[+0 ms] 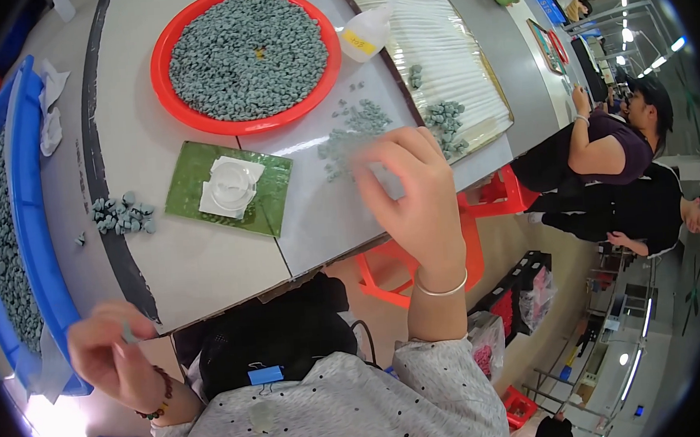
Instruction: The person assembles small pieces by fitting components together by hand and placing them on the table.
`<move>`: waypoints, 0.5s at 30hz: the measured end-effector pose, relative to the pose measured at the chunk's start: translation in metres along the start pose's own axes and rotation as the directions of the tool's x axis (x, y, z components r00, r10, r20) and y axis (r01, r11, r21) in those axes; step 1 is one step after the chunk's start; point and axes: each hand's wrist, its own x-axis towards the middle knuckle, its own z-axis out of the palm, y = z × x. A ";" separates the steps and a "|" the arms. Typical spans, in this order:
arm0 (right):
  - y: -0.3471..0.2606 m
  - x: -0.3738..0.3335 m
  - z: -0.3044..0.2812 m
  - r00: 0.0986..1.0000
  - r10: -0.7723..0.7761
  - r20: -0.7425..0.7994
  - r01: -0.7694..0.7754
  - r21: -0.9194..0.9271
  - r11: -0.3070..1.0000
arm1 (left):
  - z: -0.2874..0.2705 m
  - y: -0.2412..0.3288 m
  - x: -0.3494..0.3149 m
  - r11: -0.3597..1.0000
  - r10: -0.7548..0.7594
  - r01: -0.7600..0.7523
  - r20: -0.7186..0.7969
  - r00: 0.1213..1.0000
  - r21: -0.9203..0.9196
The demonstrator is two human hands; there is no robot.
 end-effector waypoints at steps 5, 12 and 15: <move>-0.016 0.003 0.009 0.997 -0.059 0.050 0.061 -0.024 0.998 | 0.019 -0.012 -0.012 0.855 -0.155 0.293 0.328 0.932 -0.428; -0.012 -0.001 0.014 0.991 -0.107 0.084 0.119 -0.148 0.982 | 0.030 -0.018 -0.019 0.740 -0.272 0.484 0.451 0.850 -0.467; -0.020 -0.004 0.019 0.997 -0.069 0.021 0.068 0.069 0.995 | 0.033 -0.019 -0.016 0.756 -0.285 0.478 0.432 0.856 -0.448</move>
